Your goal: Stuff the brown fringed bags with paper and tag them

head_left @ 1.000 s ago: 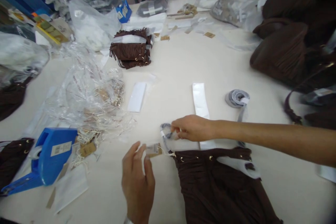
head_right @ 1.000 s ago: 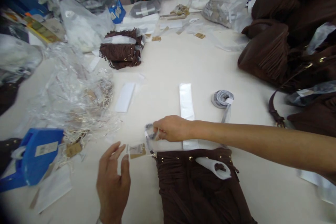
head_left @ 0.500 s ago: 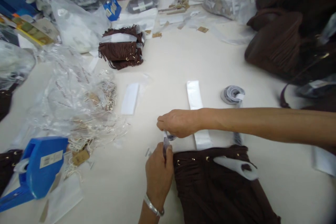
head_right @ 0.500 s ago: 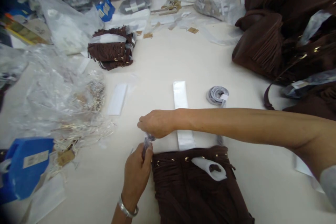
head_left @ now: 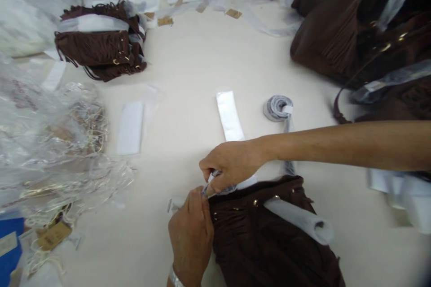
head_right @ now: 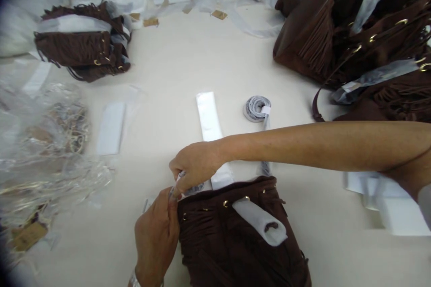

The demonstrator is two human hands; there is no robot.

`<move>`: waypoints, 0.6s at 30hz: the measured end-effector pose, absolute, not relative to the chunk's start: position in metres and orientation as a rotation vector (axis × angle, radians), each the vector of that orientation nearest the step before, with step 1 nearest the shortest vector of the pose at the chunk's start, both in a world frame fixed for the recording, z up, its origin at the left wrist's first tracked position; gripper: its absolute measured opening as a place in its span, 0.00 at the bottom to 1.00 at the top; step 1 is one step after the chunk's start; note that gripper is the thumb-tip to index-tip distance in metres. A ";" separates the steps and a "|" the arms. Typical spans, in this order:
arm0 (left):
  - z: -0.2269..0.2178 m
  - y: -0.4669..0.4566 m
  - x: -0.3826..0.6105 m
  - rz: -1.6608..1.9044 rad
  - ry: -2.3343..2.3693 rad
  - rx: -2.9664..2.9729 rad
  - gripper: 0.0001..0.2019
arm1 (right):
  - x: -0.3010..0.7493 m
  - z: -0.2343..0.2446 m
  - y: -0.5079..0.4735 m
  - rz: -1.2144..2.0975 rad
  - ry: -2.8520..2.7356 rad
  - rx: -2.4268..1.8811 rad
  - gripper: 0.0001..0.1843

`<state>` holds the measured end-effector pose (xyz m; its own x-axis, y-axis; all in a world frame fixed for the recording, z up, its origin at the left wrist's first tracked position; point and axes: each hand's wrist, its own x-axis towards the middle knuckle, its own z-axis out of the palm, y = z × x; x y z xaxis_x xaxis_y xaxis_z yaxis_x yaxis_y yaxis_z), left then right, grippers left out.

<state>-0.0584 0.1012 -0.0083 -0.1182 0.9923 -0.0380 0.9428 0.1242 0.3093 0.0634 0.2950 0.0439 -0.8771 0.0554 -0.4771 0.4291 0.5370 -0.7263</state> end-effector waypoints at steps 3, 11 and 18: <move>-0.013 0.102 -0.061 0.293 2.150 1.904 0.10 | 0.074 0.039 0.296 -1.328 2.400 0.459 0.14; -0.012 0.108 -0.060 0.322 2.167 1.914 0.08 | 0.097 0.015 0.285 -1.393 2.497 0.568 0.16; 0.012 0.099 -0.035 0.577 2.100 2.252 0.12 | 0.108 0.016 0.291 -1.491 2.418 0.574 0.11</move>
